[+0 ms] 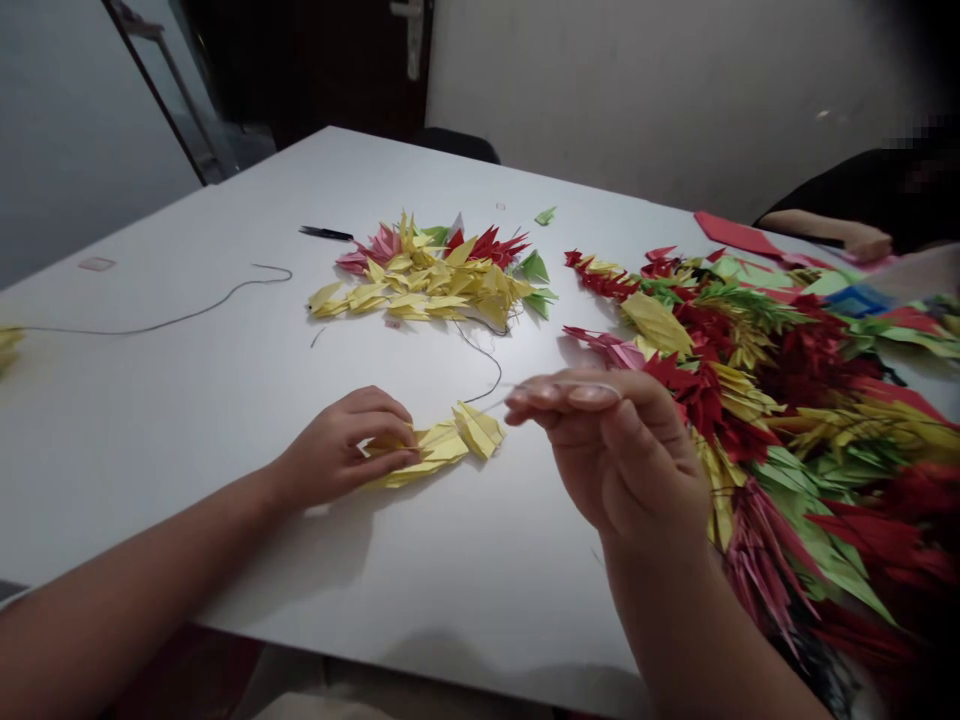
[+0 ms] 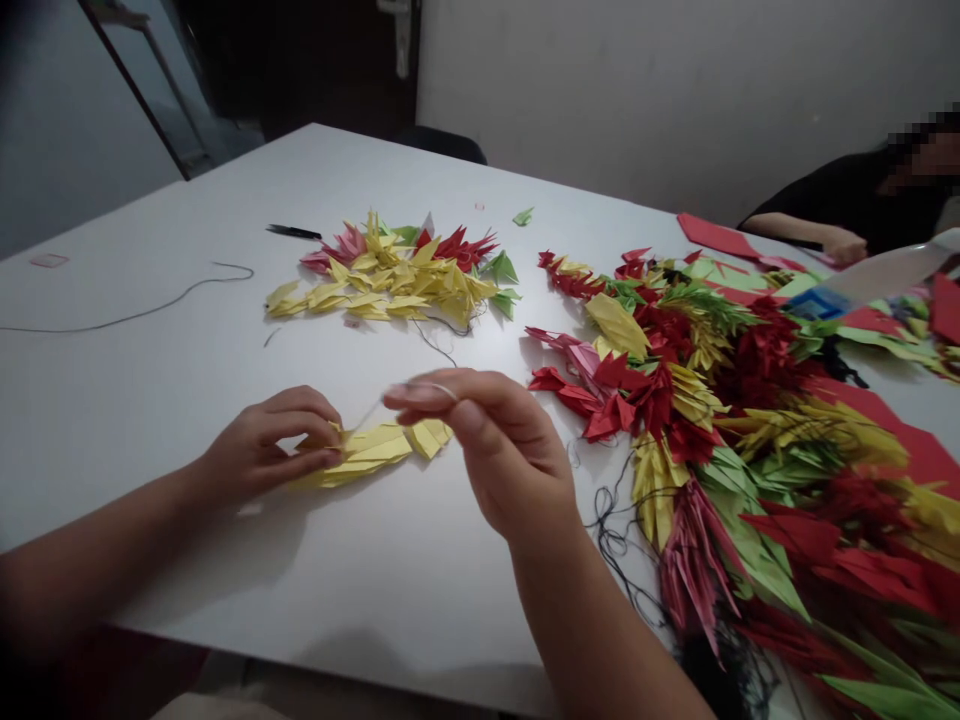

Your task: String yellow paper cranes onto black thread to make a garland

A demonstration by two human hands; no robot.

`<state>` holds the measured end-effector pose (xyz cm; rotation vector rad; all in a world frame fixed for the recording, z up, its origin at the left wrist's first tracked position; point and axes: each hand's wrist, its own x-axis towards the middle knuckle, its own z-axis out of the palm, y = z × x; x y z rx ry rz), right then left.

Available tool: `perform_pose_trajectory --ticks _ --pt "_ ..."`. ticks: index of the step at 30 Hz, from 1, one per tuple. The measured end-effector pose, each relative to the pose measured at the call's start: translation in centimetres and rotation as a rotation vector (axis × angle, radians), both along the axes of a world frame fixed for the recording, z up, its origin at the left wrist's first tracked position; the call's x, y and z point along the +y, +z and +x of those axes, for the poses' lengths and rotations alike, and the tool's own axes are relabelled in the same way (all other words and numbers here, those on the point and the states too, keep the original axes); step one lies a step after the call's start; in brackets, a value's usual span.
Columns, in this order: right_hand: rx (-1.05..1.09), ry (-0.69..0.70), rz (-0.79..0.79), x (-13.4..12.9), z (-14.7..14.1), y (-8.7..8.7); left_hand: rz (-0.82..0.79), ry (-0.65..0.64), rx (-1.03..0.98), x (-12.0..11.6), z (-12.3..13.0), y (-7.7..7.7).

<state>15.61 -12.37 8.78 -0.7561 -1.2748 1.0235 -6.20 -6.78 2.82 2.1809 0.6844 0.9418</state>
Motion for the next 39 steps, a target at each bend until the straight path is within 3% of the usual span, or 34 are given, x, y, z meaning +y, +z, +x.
perform_pose_trajectory --ticks 2,4,6,8,11,13,15,20,26,29,31,35,39 --pt "-0.093 -0.020 -0.009 0.1 -0.4 1.2 -0.107 0.043 -0.094 -0.2 0.1 0.2" --pt "-0.160 -0.028 0.004 0.3 -0.2 1.2 -0.295 0.113 -0.288 -0.2 0.0 0.5" --pt "-0.210 -0.024 0.023 0.6 0.4 -0.4 -0.512 0.198 -0.527 -0.2 -0.1 1.1" --pt "-0.311 -0.058 -0.016 1.0 1.0 -3.1 -0.720 0.295 -0.722 -0.2 -0.1 2.0" --pt "-0.670 -0.047 -0.139 1.1 0.9 -7.0 -0.979 0.460 -0.929 -0.4 0.5 3.9" --pt "-0.873 0.037 -0.123 0.9 -0.1 -8.2 -1.109 0.544 -1.055 -0.6 1.2 5.0" --pt "-0.928 0.089 -0.092 0.8 -1.3 -8.3 -1.193 0.579 -1.137 -0.8 1.8 5.9" --pt "-0.672 0.280 -0.218 0.3 -3.3 -7.0 -1.161 0.593 -1.210 -1.1 2.5 7.1" --pt "-0.287 0.440 -0.496 -0.8 -3.0 -6.9 -1.100 0.714 -1.321 -0.9 2.4 7.2" --pt "-0.085 0.466 -0.678 -0.9 -1.7 -6.9 -1.081 0.806 -1.310 -0.6 1.9 6.0" --pt "-0.035 0.408 -0.779 -0.9 -0.3 -6.9 -1.097 0.855 -1.235 -0.4 1.4 4.7" --pt "-0.022 0.236 -0.877 -0.6 2.7 -6.9 -1.132 0.885 -1.133 -0.5 0.8 2.2" --pt "-0.143 0.200 -0.893 -0.6 5.2 -6.9 -1.166 0.956 -1.139 -1.0 1.2 0.6"
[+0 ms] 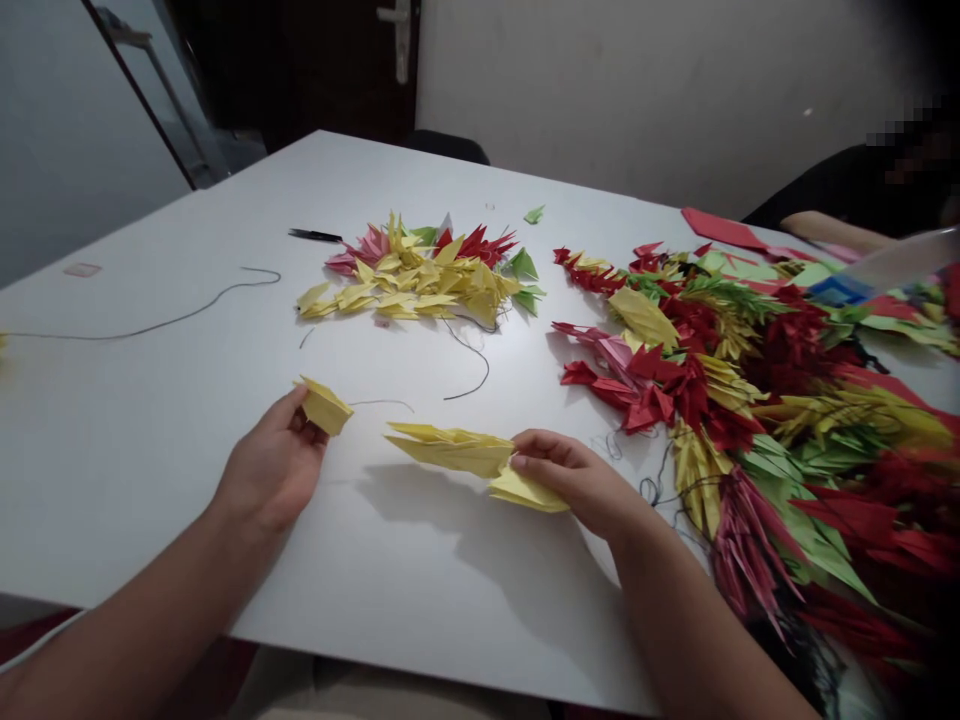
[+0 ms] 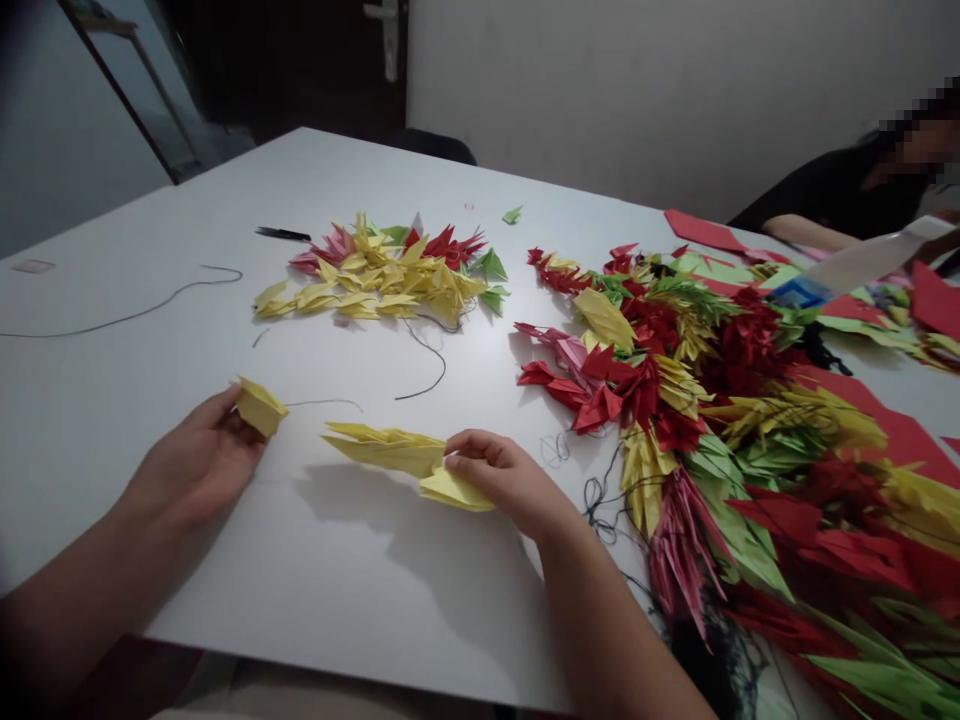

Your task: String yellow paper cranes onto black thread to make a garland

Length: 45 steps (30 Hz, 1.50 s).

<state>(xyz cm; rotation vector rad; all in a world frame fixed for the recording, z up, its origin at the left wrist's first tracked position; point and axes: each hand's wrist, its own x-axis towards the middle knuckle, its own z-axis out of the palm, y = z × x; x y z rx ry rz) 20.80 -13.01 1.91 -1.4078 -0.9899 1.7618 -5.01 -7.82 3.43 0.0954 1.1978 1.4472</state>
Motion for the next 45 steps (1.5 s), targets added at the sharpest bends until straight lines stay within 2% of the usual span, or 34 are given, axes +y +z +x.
perform_pose_trajectory --ticks 2,4,8,10,11,12,13,14,16,18,21,24,26,30,32,35,39,42,43,45 --pt "-0.112 0.064 0.006 -0.1 0.8 -0.2 0.031 -0.045 0.096 -0.4 0.0 -0.9" --pt "-0.296 0.091 0.075 -0.2 1.4 -0.4 0.104 -0.111 0.292 -0.8 -0.3 -2.0" --pt "-0.812 -0.048 0.471 -0.6 1.6 -0.4 0.257 -0.159 0.985 -1.8 -1.4 -3.2" --pt "-0.978 -0.108 0.695 -0.8 0.7 -0.3 0.417 -0.338 1.381 -2.0 -1.5 -2.9" --pt "-1.023 -0.099 0.789 -0.8 0.0 -0.4 0.542 -0.482 1.561 -1.9 -1.4 -2.6" --pt "-1.052 -0.066 0.869 -0.8 -0.8 -0.5 0.689 -0.679 1.703 -1.5 -1.0 -2.3" --pt "-1.071 -0.009 0.930 -0.8 -1.7 -0.7 0.849 -0.861 1.787 -1.0 -0.5 -2.1" --pt "-1.086 0.062 0.971 -0.7 -2.5 -0.9 0.952 -1.014 1.823 -0.2 0.0 -1.9" --pt "-1.115 0.160 0.995 -0.3 -3.7 -1.6 1.064 -1.118 1.848 1.5 1.2 -1.9" --pt "-1.128 0.191 0.975 0.1 -3.8 -2.1 1.148 -1.234 1.781 3.0 1.9 -2.2" --pt "-1.067 0.215 0.943 0.4 -2.5 -2.2 1.227 -1.233 1.690 4.0 2.0 -2.8" --pt "-0.995 0.223 0.935 0.3 -1.3 -1.8 1.270 -1.181 1.665 3.7 1.7 -3.0" --pt "-0.975 0.229 0.964 0.3 -1.2 -1.7 1.257 -1.192 1.644 3.1 1.9 -2.8" --pt "-0.951 0.264 1.033 0.5 -2.0 -1.8 1.152 -1.306 1.599 2.5 2.8 -2.7" --pt "-0.951 0.253 1.028 0.6 -2.0 -1.9 1.150 -1.309 1.623 2.7 2.8 -2.8" --pt "-0.979 0.212 0.991 0.5 -1.2 -1.9 1.200 -1.250 1.744 3.8 1.6 -2.6" --pt "-0.982 0.142 0.945 0.4 -0.4 -2.0 1.208 -1.180 1.956 5.1 -0.4 -1.6" --pt "-0.945 0.121 0.918 0.4 -1.0 -2.2 1.184 -0.950 2.032 4.2 0.1 -0.9" --pt "-0.934 0.124 0.923 0.4 -1.4 -2.2 1.208 -0.929 2.002 3.6 0.7 -0.9" --pt "-0.915 0.139 0.959 0.4 -2.1 -2.4 1.307 -1.037 1.903 2.4 2.2 -1.3"
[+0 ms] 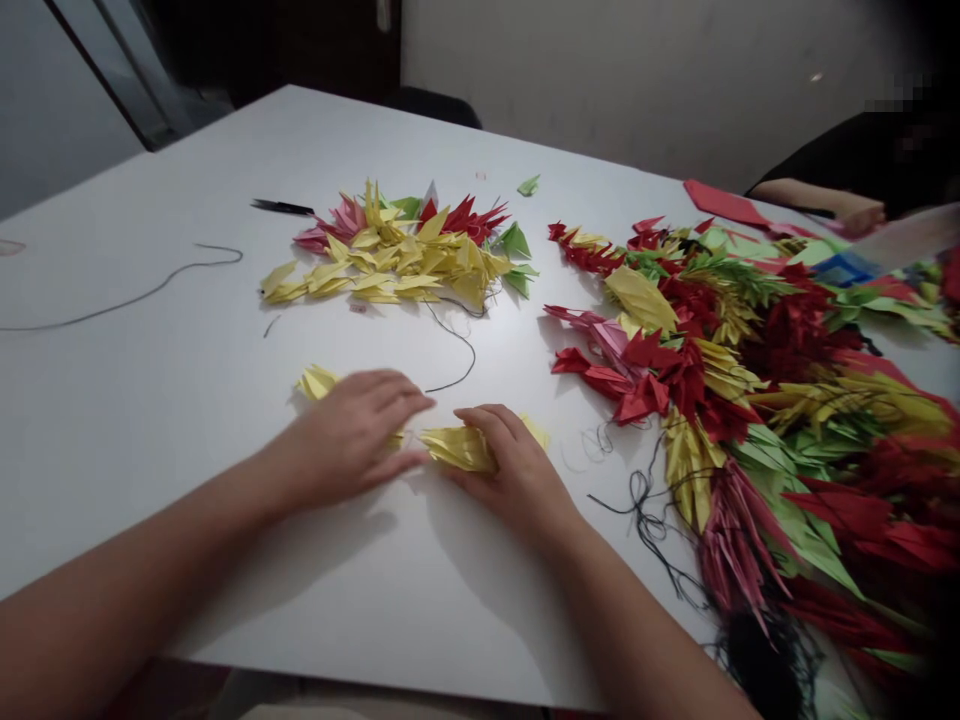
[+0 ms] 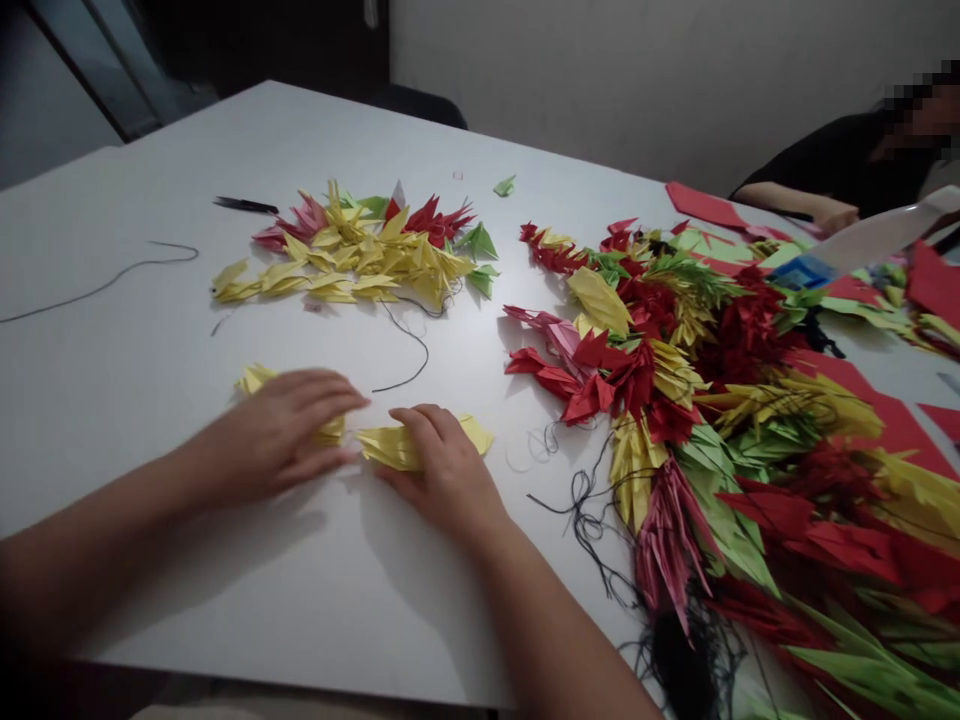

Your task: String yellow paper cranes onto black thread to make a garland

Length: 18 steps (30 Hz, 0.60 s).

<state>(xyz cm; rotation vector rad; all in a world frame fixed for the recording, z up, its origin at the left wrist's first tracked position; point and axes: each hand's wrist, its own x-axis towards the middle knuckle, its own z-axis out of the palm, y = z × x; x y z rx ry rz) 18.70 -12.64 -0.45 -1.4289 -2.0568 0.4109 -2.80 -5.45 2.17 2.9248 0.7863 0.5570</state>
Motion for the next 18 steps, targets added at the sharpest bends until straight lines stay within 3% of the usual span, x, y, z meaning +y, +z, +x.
perform_pose_trajectory --ticks 2,6,10,15,18 --pt "0.009 0.029 0.021 0.0 -0.4 -0.1 -0.046 -0.073 0.014 -0.9 1.2 -0.7" --pt "0.017 0.053 -0.016 -0.2 -0.2 0.2 -0.154 -0.088 -0.050 -0.9 1.6 -1.7" --pt "0.022 0.094 -0.121 -0.3 0.6 0.9 -0.207 -0.113 -0.077 -0.4 0.9 -1.9" --pt "0.026 0.119 -0.163 -0.4 1.1 1.5 -0.130 -0.154 -0.005 -0.7 1.1 -2.0" --pt "0.059 0.155 -0.176 -0.4 1.3 1.6 -0.219 -0.111 0.007 -1.1 1.6 -1.6"
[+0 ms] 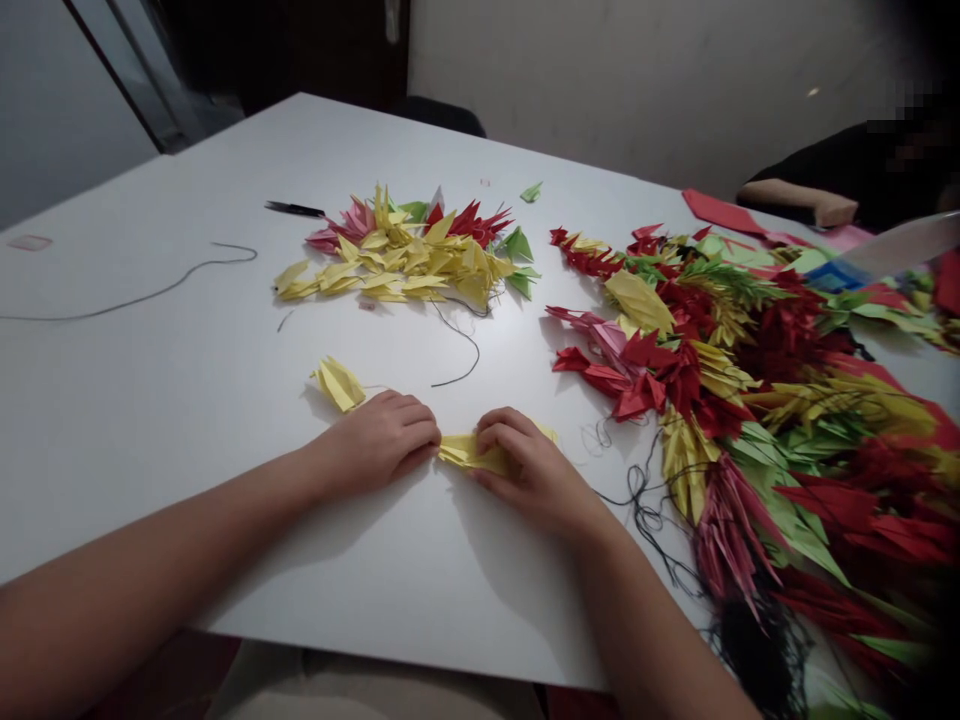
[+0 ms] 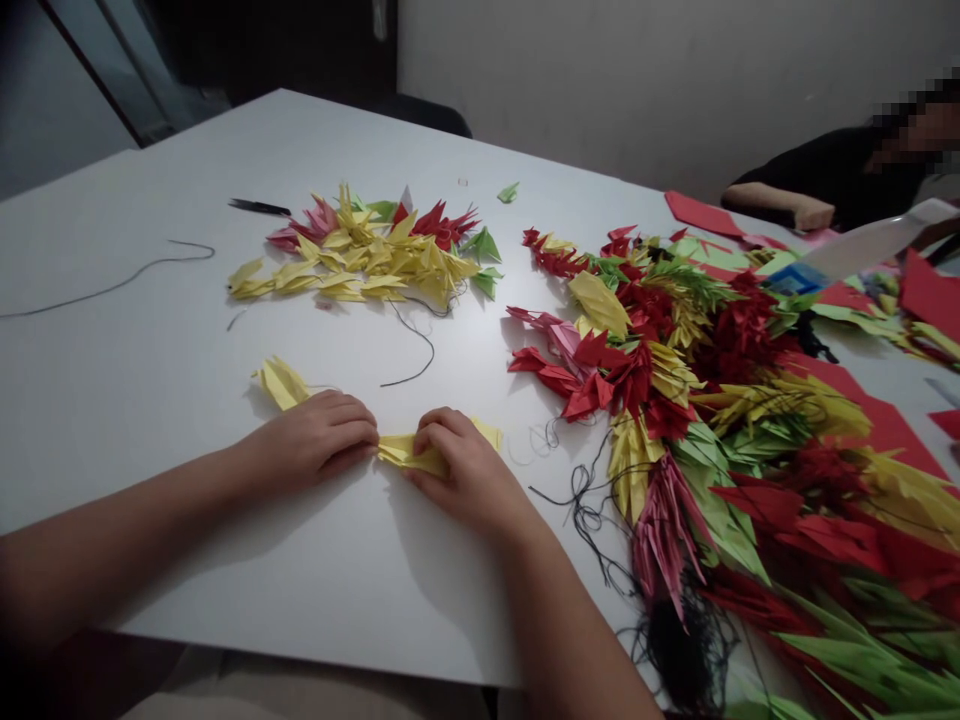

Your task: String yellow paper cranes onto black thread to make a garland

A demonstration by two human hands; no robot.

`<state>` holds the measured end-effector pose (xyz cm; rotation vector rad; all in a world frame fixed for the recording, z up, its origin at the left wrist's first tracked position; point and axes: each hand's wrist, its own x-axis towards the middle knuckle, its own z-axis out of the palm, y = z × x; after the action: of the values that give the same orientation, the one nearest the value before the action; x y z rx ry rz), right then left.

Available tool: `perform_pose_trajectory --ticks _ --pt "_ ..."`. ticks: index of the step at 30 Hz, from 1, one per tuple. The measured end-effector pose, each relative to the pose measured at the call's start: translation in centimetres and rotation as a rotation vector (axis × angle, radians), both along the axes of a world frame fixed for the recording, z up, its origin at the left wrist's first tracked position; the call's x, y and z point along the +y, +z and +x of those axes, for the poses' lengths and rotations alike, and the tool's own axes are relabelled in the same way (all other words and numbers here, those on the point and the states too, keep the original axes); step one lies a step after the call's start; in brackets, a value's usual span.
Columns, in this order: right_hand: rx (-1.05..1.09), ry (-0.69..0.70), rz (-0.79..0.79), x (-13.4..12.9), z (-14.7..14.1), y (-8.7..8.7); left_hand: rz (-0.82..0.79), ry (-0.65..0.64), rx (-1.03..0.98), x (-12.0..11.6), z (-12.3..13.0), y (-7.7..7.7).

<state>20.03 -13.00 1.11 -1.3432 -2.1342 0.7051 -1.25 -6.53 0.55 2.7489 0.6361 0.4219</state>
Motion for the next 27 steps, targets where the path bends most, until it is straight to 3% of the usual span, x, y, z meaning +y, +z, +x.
perform_pose_trajectory --ticks 3,10,20,24,27 --pt "0.031 0.040 -0.004 0.0 -0.1 -0.1 -0.105 0.076 -0.004 -0.4 0.4 0.4" --pt "0.079 0.052 0.015 -0.1 -0.6 -0.2 -0.168 0.083 0.074 -0.5 0.8 0.6" --pt "-0.054 -0.051 0.070 -0.2 0.7 -0.3 -0.102 0.036 0.208 1.5 -2.4 1.6" --pt "-0.094 -0.077 0.128 -0.2 1.2 0.0 -0.009 0.021 0.205 1.9 -3.2 1.3" --pt "-0.116 -0.185 0.216 -0.2 2.6 0.2 0.053 0.039 0.194 2.1 -3.5 0.8"
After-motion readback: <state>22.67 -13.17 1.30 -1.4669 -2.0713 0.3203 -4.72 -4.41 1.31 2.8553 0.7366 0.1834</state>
